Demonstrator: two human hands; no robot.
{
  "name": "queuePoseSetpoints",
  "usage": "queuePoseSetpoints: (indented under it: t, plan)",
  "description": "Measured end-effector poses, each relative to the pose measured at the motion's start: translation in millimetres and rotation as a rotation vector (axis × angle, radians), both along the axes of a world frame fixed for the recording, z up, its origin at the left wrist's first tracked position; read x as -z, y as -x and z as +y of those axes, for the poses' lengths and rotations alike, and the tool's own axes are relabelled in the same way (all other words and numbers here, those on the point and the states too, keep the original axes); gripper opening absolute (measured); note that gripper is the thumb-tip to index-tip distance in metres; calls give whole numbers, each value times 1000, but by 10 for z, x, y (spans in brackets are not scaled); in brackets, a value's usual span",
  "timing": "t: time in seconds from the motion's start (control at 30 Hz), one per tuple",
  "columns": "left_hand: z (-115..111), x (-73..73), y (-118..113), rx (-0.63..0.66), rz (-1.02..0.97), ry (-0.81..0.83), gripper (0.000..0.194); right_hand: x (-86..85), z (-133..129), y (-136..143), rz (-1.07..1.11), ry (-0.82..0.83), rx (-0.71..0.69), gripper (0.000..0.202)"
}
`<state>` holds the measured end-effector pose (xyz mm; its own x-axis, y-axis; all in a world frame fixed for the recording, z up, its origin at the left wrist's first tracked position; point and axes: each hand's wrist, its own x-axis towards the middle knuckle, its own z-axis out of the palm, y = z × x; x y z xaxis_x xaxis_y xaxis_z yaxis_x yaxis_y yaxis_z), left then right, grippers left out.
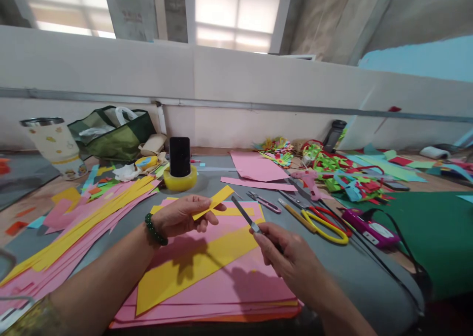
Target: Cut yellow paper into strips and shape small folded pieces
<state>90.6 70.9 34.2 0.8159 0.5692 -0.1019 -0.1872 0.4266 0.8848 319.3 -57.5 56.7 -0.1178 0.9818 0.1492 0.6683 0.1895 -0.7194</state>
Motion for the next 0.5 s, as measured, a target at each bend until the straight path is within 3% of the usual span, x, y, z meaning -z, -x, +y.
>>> queuePoseSetpoints:
  t: [0.5]
  plan:
    - [-10, -14, -8, -2, 46, -34, 30, 34, -9, -7, 35, 9, 18, 30]
